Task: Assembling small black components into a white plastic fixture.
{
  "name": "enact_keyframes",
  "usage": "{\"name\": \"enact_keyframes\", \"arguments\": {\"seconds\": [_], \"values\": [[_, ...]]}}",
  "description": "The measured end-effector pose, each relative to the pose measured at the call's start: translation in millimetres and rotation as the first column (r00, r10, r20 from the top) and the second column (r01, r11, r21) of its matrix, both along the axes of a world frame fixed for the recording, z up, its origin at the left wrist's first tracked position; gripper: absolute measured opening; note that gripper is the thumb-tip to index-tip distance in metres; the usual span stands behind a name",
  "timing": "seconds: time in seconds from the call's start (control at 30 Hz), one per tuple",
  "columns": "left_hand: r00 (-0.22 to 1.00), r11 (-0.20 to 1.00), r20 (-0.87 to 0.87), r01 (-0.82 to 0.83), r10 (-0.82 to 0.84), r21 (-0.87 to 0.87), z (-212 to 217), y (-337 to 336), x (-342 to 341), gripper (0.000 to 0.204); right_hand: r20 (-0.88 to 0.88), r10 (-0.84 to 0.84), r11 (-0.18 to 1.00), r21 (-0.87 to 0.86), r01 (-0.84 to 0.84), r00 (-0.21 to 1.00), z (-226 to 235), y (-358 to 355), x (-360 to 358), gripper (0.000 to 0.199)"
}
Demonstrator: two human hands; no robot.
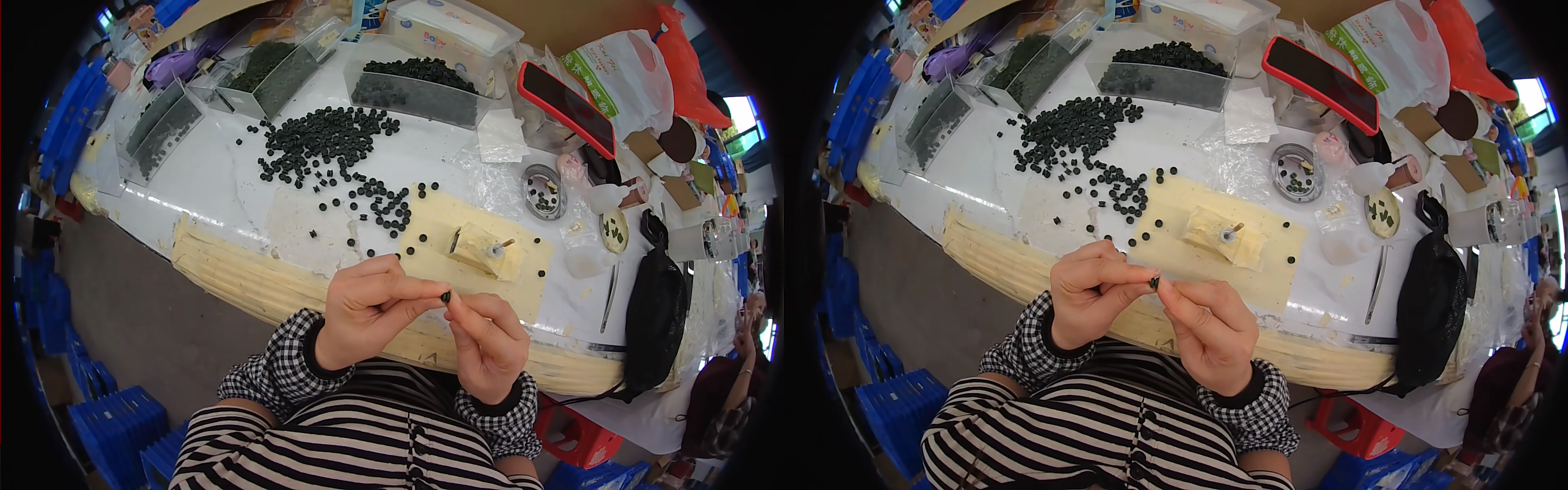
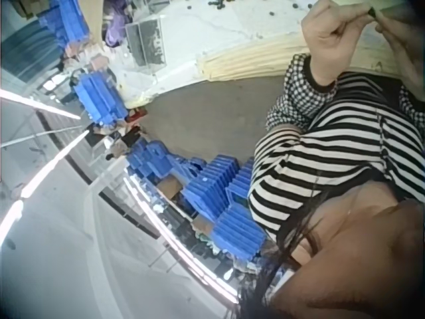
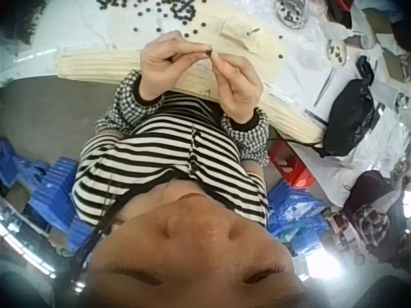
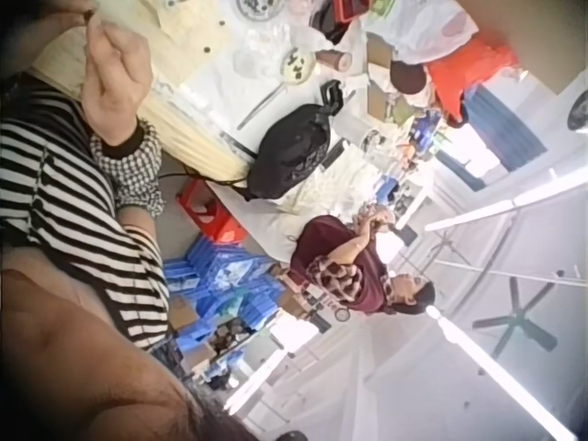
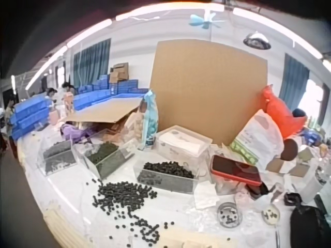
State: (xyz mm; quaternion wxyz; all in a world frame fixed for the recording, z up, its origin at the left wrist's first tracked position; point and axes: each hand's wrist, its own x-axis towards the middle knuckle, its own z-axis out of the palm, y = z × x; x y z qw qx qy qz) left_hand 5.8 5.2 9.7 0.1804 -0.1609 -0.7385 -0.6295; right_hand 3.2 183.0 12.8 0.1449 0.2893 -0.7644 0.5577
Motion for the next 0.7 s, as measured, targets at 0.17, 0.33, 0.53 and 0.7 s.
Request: {"name": "enact_keyframes", "arguments": {"seconds": [0.17, 0.33, 0.53, 0.7], "values": [[0.995, 0.997, 0.087, -0.036, 0.042, -0.071, 4.6, -2.9, -2.2, 0.02, -0.008, -0.094, 0.995, 0.037, 0.094, 0.996, 1.1, 0.7, 0.4, 0.035], [0.967, 0.907, 0.103, -0.179, 0.233, -0.38, 3.9, -30.2, -11.0, 0.017, -0.013, -0.145, 0.988, 0.053, 0.146, 0.989, 1.1, 0.6, 0.5, 0.036], [0.86, 0.969, 0.51, -0.127, 0.001, 0.214, 20.2, -35.1, -8.9, 0.025, -0.038, -0.139, 0.987, 0.071, 0.142, 0.989, 0.9, -0.9, 0.3, 0.036], [0.705, 0.218, 0.353, -0.279, -0.615, 0.935, 14.6, -28.7, -2.4, 0.041, -0.066, -0.142, 0.984, 0.095, 0.148, 0.988, 4.2, -3.7, 0.7, 0.033]]}}
